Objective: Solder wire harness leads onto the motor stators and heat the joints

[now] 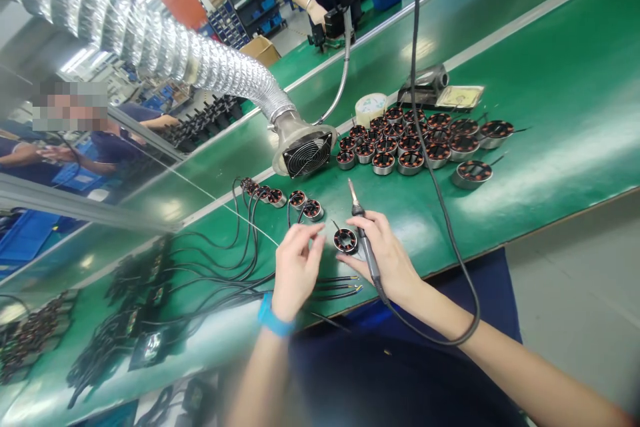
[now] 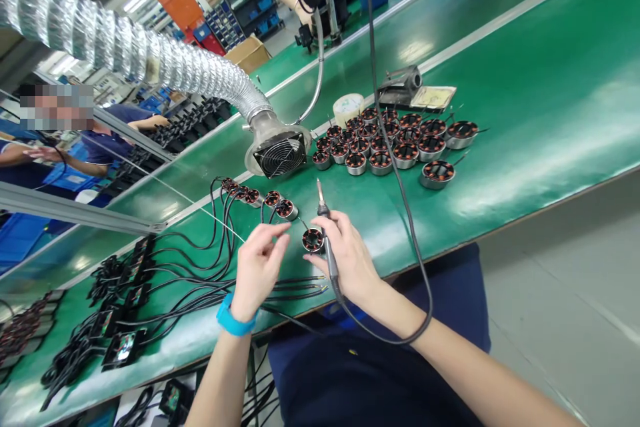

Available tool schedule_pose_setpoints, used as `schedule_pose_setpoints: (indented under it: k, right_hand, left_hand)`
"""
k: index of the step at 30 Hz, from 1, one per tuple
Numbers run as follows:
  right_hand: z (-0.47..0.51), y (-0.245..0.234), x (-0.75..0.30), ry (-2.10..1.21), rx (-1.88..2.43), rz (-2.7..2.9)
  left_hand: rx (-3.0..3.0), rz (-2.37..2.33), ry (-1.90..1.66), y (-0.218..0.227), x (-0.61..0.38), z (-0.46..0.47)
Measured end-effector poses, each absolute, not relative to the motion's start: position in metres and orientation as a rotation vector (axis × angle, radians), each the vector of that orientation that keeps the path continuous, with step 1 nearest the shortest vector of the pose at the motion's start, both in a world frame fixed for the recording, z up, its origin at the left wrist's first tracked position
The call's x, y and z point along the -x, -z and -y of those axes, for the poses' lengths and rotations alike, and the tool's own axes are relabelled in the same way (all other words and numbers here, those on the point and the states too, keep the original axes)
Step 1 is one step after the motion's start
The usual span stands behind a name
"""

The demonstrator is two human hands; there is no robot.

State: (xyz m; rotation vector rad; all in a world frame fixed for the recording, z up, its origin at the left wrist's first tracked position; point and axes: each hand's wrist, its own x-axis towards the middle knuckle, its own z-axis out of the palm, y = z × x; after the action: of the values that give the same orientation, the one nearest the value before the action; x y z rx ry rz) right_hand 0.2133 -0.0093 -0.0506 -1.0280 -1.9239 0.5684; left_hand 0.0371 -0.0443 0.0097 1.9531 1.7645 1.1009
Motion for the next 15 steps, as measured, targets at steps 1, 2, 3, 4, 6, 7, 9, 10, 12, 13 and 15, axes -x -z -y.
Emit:
schedule_pose_setpoints:
  k: [1, 2, 3, 4, 6, 7, 9, 10, 12, 13, 15]
  right_hand:
    - [0.008, 0.05, -0.212, -0.554, 1.023, 1.913]
    - [0.007, 0.049, -0.211, -0.555, 1.006, 1.909]
    - [0.004, 0.048, -0.211, -0.573, 0.976, 1.911]
    - [0.002, 0.048, -0.211, -0.603, 0.941, 1.92]
    - [-0.003, 0.047, -0.214, -0.679, 0.861, 1.95]
    - [-0.005, 0.047, -0.217, -0.714, 0.825, 1.962]
    - [-0.007, 0.048, -0.22, -0.763, 0.781, 1.967]
    - [-0.008, 0.049, -0.221, -0.789, 0.773, 1.956]
    - [-0.008, 0.049, -0.222, -0.868, 0.764, 1.911]
    - [-0.008, 0.05, -0.221, -0.911, 0.761, 1.889]
    - [-0.009, 0.05, -0.22, -0.959, 0.756, 1.873]
  left_hand:
    - [-2.024, -1.801, -1.081, -0.009, -0.035, 0.036]
    - [-2.099, -1.834, -1.037, -0.007, -0.034, 0.029]
    - [-2.163, -1.861, -0.971, -0.005, -0.033, 0.023]
    - [-2.207, -1.884, -0.899, -0.003, -0.032, 0.019]
    - [-2.228, -1.906, -0.775, -0.002, -0.03, 0.017]
    - [-2.205, -1.903, -0.736, -0.003, -0.028, 0.02]
    - [-2.108, -1.882, -0.708, -0.005, -0.023, 0.029]
    - [-2.043, -1.871, -0.713, -0.006, -0.021, 0.033]
    - [-1.877, -1.857, -0.742, -0.007, -0.018, 0.041]
    - [-1.769, -1.848, -0.763, -0.006, -0.018, 0.044]
    - [-1.518, -1.795, -0.834, -0.002, -0.02, 0.045]
